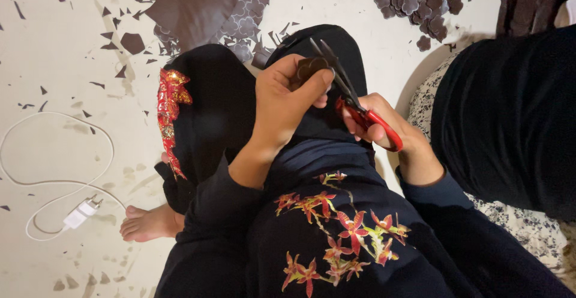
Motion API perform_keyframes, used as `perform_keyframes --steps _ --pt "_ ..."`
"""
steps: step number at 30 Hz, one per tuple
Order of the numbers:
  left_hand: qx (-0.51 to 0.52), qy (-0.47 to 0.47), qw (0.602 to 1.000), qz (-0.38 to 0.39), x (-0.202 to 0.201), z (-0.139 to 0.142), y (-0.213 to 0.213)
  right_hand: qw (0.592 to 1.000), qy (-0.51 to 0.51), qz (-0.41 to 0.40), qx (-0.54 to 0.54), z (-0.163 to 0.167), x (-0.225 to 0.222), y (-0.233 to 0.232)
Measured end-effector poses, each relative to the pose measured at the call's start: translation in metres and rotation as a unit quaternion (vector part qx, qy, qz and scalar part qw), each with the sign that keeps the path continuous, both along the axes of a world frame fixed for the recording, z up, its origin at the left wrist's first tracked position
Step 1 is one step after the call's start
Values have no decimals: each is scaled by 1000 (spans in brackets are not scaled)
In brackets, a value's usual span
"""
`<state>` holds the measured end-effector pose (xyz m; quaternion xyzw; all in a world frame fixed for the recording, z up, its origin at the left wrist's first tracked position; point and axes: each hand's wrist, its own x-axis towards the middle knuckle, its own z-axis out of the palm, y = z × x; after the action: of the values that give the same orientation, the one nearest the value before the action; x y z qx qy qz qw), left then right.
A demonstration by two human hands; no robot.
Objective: The person sits on the floor and uses red-handled scissors to cut small, flower-shaped pieces from a brown patterned fabric sheet. They hold the fabric with one hand and cut along the outlines with the other, accumulating cut pieces and scraps on the floor.
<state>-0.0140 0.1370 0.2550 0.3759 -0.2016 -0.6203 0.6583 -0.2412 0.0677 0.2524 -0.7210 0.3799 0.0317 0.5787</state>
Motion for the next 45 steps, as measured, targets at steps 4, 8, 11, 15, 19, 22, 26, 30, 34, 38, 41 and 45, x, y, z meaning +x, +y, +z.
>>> perform_keyframes --steps 4,8,11,15,19,22,26,30,34,38,41,45 --pt "-18 -10 1000 -8 0 0 0 999 -47 18 8 4 0 -1" --pt "-3 -81 995 -56 11 -1 1 998 -60 32 0 5 -2 0" --pt "3 -88 994 -60 12 -1 -1 998 -57 22 -9 2 -3 1" --pt "-18 -50 999 -6 4 -1 -1 998 -68 -6 -12 -5 -2 6" --pt "6 -27 999 28 -5 -1 0 998 -56 -32 -10 -6 3 8" --pt "-5 -45 999 26 -6 -4 0 997 -69 -28 17 -1 5 7" --pt "-7 -58 998 3 -5 -6 -1 986 -106 6 126 8 3 7" --pt "-16 -62 998 -10 -4 -5 -1 987 -99 1 127 9 1 6" --pt "-13 -71 997 -17 -1 -4 -1 989 -98 -1 109 6 0 6" --pt "-9 -76 997 -17 -2 -3 -1 989 -112 12 92 6 0 6" --pt "-13 -66 998 -14 -3 -3 -2 991 -107 6 82 6 2 7" --pt "-12 -55 998 -13 -3 -2 -2 992 -109 -5 69 7 4 8"
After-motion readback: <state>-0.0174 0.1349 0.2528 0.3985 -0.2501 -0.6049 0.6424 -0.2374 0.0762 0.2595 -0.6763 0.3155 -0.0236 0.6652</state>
